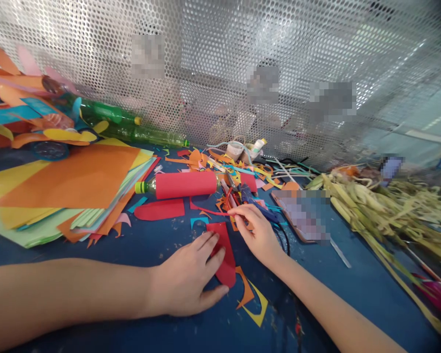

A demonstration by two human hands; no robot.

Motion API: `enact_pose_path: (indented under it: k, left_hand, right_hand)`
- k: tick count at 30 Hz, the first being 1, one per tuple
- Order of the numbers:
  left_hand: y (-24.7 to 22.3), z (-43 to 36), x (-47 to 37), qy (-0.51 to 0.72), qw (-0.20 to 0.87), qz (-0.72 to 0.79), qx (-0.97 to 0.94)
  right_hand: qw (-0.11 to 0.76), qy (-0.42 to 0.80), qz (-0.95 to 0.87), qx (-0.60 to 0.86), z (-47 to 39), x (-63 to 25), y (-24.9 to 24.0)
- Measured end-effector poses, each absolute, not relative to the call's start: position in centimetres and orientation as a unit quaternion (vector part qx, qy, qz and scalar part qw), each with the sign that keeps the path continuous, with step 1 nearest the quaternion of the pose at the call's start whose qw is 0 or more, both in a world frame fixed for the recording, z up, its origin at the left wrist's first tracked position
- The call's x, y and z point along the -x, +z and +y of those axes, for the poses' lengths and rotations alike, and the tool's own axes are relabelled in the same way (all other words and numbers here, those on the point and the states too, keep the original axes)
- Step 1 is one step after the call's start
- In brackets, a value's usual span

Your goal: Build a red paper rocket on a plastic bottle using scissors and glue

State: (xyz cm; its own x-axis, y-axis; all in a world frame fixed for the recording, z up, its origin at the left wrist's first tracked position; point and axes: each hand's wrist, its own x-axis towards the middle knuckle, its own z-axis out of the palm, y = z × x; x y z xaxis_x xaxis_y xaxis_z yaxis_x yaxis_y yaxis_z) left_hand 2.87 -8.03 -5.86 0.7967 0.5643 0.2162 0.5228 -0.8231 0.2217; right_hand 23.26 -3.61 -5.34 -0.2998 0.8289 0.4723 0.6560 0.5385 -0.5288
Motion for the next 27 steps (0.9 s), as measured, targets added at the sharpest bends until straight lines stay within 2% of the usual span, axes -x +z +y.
enact_pose_path:
  k: [4,8,15,22,27]
  left_hand:
    - [-5.8,-8.0,-2.8,0.137,0.082,0.289,-0.944]
    - [-5.9,-8.0,-2.9,0.139,0.091,0.291,-0.942]
    - [-6.0,-8.0,-2.8,0.150,0.085,0.287,-0.942]
    - [-5.8,-8.0,-2.9,0.156,0.072,0.287,-0.942]
    - [-5.7,-7.9,-2.8,0.157,0.081,0.286,-0.942]
  right_hand:
    - [0.422,0.144,-0.745,0.496,-3.5,-23.5,-5.2]
    - [0.455,0.234,-0.680,0.525,-3.0,-24.0,-5.6]
    - [0.396,0.308,-0.685,0.528,-3.2,-24.0,-5.7]
    - [0.347,0.279,-0.755,0.481,-4.2,-23.1,-4.7]
    - [0.268,0.334,-0.792,0.435,-4.5,-22.9,-4.2]
